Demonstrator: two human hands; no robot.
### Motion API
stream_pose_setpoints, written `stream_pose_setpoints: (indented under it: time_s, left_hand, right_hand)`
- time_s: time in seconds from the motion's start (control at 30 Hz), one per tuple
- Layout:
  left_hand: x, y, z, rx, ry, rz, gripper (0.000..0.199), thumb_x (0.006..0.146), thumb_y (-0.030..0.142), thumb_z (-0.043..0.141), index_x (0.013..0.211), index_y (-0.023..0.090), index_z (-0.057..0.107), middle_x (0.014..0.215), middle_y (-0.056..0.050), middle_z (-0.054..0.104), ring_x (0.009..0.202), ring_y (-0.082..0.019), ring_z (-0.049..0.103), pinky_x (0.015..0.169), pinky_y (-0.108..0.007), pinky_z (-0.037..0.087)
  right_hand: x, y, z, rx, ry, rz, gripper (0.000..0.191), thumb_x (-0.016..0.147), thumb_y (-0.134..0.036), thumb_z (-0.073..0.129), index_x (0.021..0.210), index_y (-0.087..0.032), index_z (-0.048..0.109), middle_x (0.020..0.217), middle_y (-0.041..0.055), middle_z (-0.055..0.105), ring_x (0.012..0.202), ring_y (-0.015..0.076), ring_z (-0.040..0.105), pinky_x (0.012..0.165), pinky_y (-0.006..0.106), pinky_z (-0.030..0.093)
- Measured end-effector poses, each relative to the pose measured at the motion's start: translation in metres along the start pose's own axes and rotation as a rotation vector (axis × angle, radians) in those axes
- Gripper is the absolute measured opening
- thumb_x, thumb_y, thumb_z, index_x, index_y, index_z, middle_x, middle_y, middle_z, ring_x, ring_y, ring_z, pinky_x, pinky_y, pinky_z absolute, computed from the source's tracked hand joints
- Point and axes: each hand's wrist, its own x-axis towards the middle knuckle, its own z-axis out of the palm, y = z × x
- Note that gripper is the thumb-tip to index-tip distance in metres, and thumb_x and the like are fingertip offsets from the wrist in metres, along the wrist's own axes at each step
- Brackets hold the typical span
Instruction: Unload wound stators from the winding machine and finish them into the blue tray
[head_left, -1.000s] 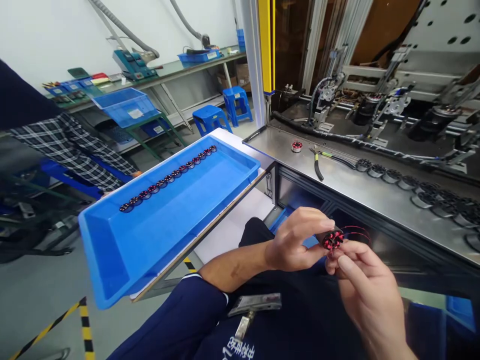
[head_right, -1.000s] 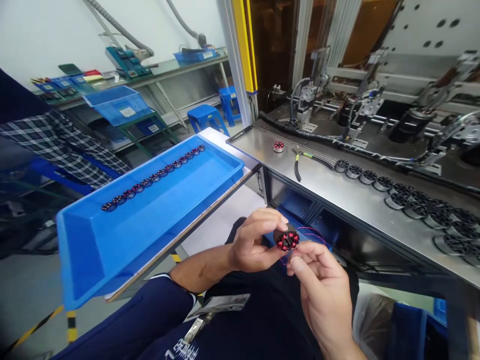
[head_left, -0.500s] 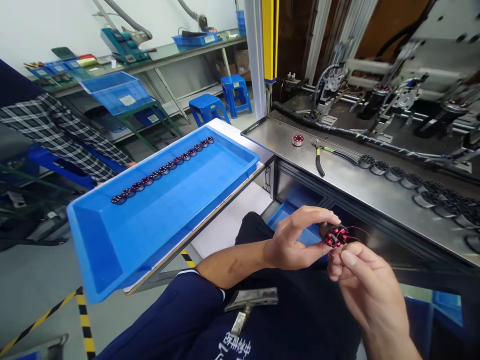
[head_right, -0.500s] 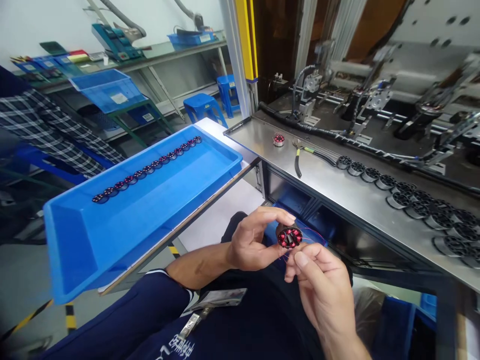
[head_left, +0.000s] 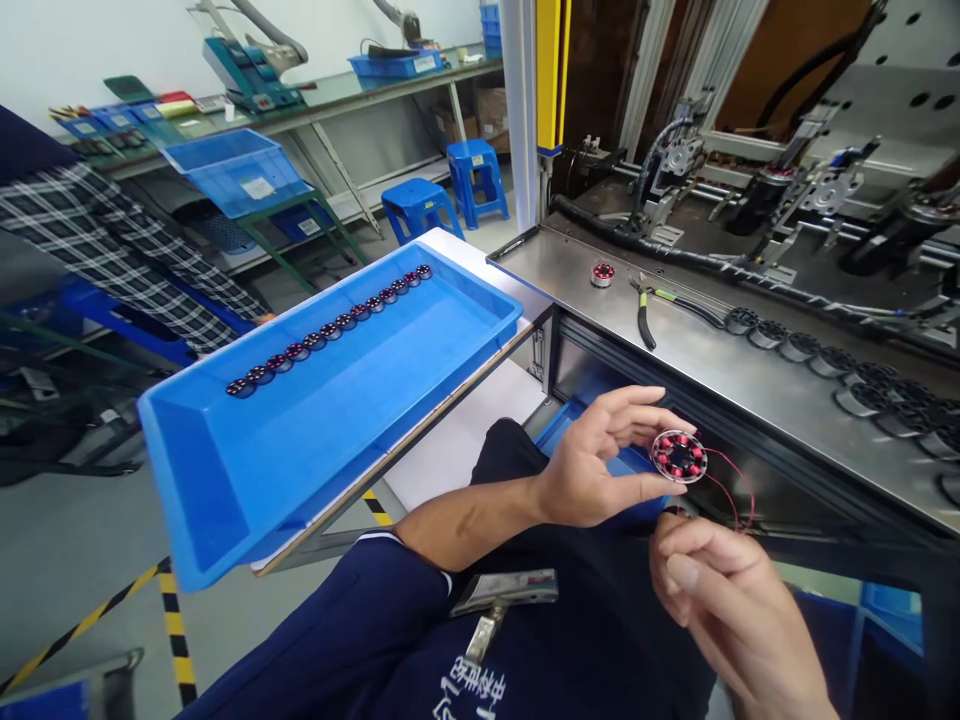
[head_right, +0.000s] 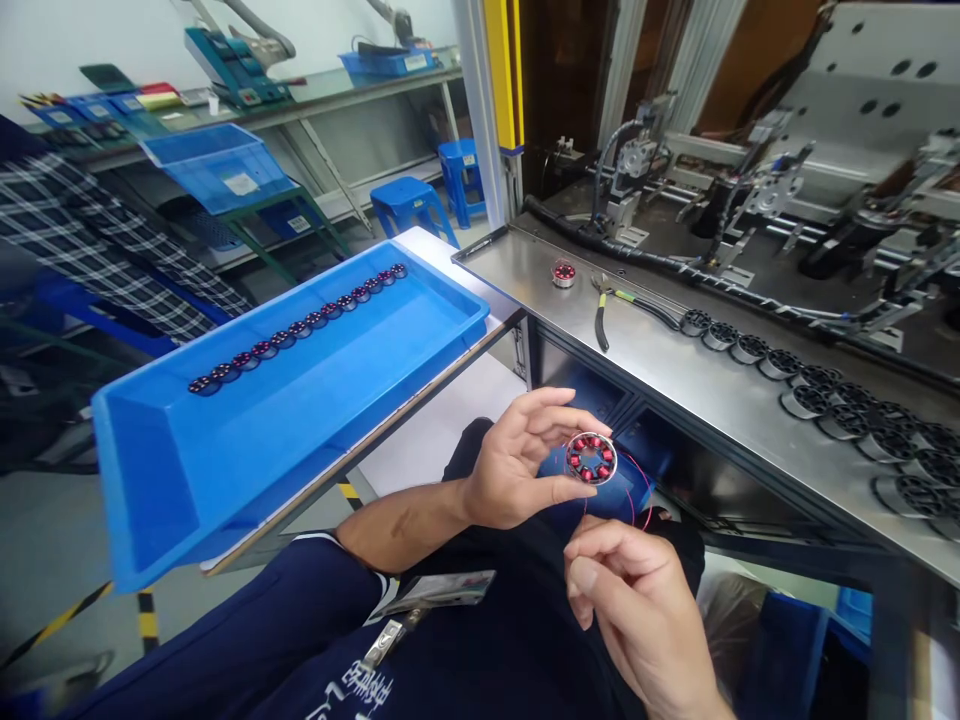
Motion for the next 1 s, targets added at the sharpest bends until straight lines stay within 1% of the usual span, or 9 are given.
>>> stream_pose_setpoints:
  time_s: [0.13, 0.23, 0.3, 0.4, 0.57, 0.63, 0.77, 0.9, 1.0]
  left_hand:
    - [-0.001, 0.002, -0.002, -0.158, -0.052, -0.092, 0.070, 0.080, 0.015, 0.081, 0.139, 0.023, 0.043, 0.126, -0.012, 0.070, 0.112, -0.020, 0.072, 0.097, -0.034, 0.059]
    - [-0.002, 0.007, -0.004, -0.189, -0.132, -0.109, 0.065, 0.085, 0.011, 0.075, 0.140, 0.024, 0.043, 0.133, -0.014, 0.068, 0.116, -0.019, 0.070, 0.102, -0.035, 0.056]
    - [-0.003, 0.010, -0.005, -0.165, -0.223, -0.117, 0.062, 0.089, 0.012, 0.070, 0.143, 0.024, 0.042, 0.138, -0.016, 0.065, 0.124, -0.021, 0.067, 0.108, -0.038, 0.052]
    - [-0.005, 0.013, -0.002, -0.142, -0.325, -0.169, 0.060, 0.093, 0.014, 0.065, 0.146, 0.024, 0.040, 0.141, -0.018, 0.062, 0.130, -0.024, 0.062, 0.111, -0.042, 0.050]
    - [-0.007, 0.007, 0.005, -0.202, -0.205, -0.210, 0.083, 0.069, 0.013, 0.088, 0.140, 0.027, 0.048, 0.121, -0.008, 0.064, 0.097, -0.015, 0.070, 0.092, -0.030, 0.057]
    - [-0.006, 0.006, 0.006, -0.268, -0.162, -0.233, 0.081, 0.066, 0.010, 0.089, 0.136, 0.027, 0.051, 0.111, -0.004, 0.063, 0.089, -0.011, 0.069, 0.085, -0.026, 0.057]
    - [-0.002, 0.009, 0.006, -0.416, -0.097, -0.381, 0.071, 0.069, 0.006, 0.086, 0.129, 0.024, 0.053, 0.112, -0.005, 0.068, 0.093, -0.011, 0.071, 0.088, -0.025, 0.056]
    - [0.001, 0.013, 0.009, -0.464, -0.046, -0.573, 0.056, 0.069, 0.016, 0.089, 0.118, 0.017, 0.064, 0.118, -0.013, 0.073, 0.090, -0.015, 0.074, 0.088, -0.031, 0.059]
    - [0.002, 0.015, 0.013, -0.430, -0.012, -0.642, 0.052, 0.066, 0.023, 0.092, 0.112, 0.013, 0.071, 0.122, -0.017, 0.073, 0.094, -0.019, 0.075, 0.091, -0.034, 0.059]
  right_hand:
    - [0.002, 0.009, -0.024, -0.170, -0.036, 0.048, 0.021, 0.076, -0.038, 0.085, 0.079, -0.018, 0.077, 0.063, 0.0043, 0.064, 0.049, 0.0120, 0.056, 0.047, 0.023, 0.049]
    - [0.007, -0.006, -0.042, -0.288, 0.028, -0.056, 0.031, 0.076, -0.047, 0.083, 0.087, -0.018, 0.079, 0.072, 0.0097, 0.071, 0.058, 0.0177, 0.064, 0.056, 0.029, 0.057]
    - [0.009, -0.022, -0.044, -0.296, 0.076, -0.158, 0.035, 0.079, -0.052, 0.079, 0.087, -0.018, 0.078, 0.075, 0.0106, 0.072, 0.061, 0.0190, 0.065, 0.057, 0.030, 0.057]
    - [0.011, -0.041, -0.033, -0.356, 0.066, -0.144, 0.035, 0.083, -0.052, 0.076, 0.074, -0.018, 0.074, 0.064, 0.0074, 0.066, 0.058, 0.0166, 0.062, 0.056, 0.026, 0.054]
    - [0.010, -0.041, -0.014, -0.368, 0.108, -0.120, 0.046, 0.081, -0.053, 0.077, 0.056, -0.017, 0.062, 0.050, 0.0031, 0.055, 0.048, 0.0120, 0.051, 0.048, 0.023, 0.043]
    - [0.008, -0.035, -0.015, -0.366, 0.100, -0.140, 0.049, 0.079, -0.054, 0.079, 0.053, -0.017, 0.060, 0.046, 0.0020, 0.052, 0.044, 0.0106, 0.047, 0.045, 0.022, 0.038]
    - [0.005, -0.019, -0.023, -0.372, 0.075, -0.149, 0.048, 0.081, -0.053, 0.077, 0.053, -0.018, 0.060, 0.047, 0.0015, 0.052, 0.047, 0.0106, 0.048, 0.048, 0.022, 0.039]
    - [0.006, -0.004, -0.029, -0.385, 0.109, -0.107, 0.047, 0.082, -0.053, 0.076, 0.055, -0.019, 0.059, 0.050, 0.0021, 0.054, 0.051, 0.0124, 0.049, 0.050, 0.024, 0.040]
    - [0.007, 0.005, -0.031, -0.405, 0.166, -0.121, 0.046, 0.082, -0.054, 0.076, 0.057, -0.019, 0.060, 0.051, 0.0018, 0.054, 0.053, 0.0131, 0.050, 0.051, 0.025, 0.042]
